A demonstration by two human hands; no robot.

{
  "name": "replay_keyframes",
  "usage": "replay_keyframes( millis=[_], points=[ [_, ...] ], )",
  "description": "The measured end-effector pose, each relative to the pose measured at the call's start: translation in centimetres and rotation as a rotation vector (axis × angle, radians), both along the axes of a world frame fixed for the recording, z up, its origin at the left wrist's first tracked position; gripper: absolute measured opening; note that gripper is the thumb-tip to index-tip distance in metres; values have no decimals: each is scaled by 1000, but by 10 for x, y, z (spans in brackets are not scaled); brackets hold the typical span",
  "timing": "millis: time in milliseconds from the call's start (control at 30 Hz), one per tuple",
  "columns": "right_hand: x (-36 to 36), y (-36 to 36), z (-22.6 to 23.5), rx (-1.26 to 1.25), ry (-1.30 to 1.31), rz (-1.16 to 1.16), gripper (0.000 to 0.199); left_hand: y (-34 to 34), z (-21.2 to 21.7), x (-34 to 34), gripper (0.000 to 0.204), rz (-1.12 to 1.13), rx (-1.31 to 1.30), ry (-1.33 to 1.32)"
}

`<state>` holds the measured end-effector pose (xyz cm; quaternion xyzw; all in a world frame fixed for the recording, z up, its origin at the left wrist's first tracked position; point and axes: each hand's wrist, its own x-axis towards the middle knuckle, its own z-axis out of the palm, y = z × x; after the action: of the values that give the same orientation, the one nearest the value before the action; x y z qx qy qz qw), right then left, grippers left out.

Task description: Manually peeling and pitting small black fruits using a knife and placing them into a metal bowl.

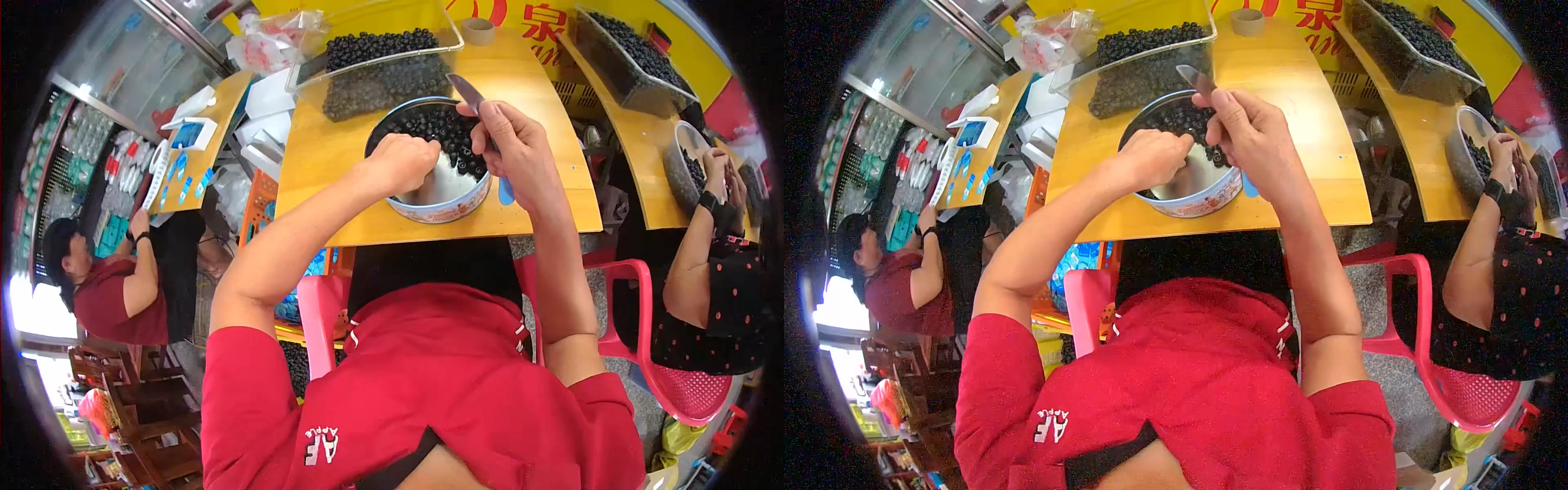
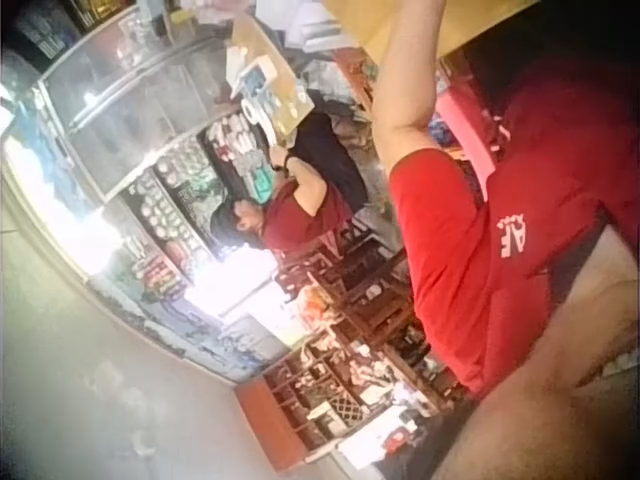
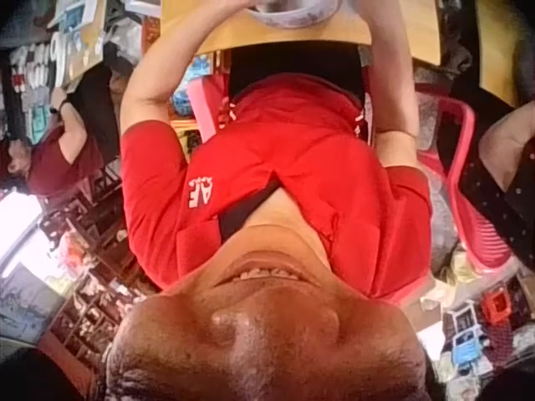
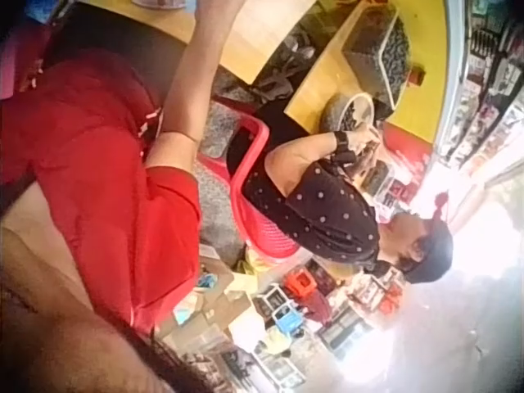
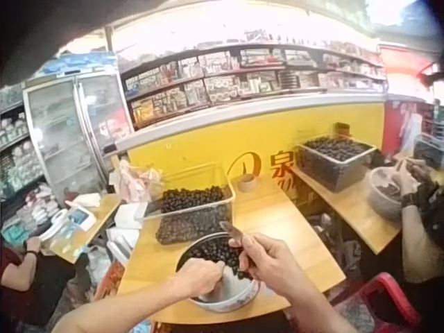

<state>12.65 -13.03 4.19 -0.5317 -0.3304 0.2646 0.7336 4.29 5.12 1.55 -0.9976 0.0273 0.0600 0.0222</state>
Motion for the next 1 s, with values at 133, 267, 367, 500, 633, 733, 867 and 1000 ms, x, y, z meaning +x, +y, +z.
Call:
replay_keyframes(
  millis=[133, 267, 367, 500, 633, 733, 867, 1000],
  points=[
    [3, 3, -5, -20, 43, -1, 31, 3, 5, 2, 19, 74, -391, -119],
    [4, 7, -10, -64, 93, -80, 26, -17, 36, -7, 19, 276, -1481, -295],
    [-9, 12, -7, 50, 132, -135, 20, -26, 35, -14, 23, 208, -1788, -388],
    [-21, 16, 0, 231, 234, -100, 11, -53, 34, -16, 28, 146, -1904, -503],
    [-26, 12, -1, 295, 305, -52, 11, -58, 36, -19, 29, 107, -1749, -607],
    [-30, 7, 0, 331, 356, -32, 11, -58, 36, -19, 29, 74, -1473, -695],
    [-33, 0, 4, 334, 443, 35, 12, -52, 34, -19, 25, -134, -1085, -925],
    [-29, -3, 9, 336, 464, 108, 14, -49, 36, -24, 20, -173, -906, -1022]
  ],
)
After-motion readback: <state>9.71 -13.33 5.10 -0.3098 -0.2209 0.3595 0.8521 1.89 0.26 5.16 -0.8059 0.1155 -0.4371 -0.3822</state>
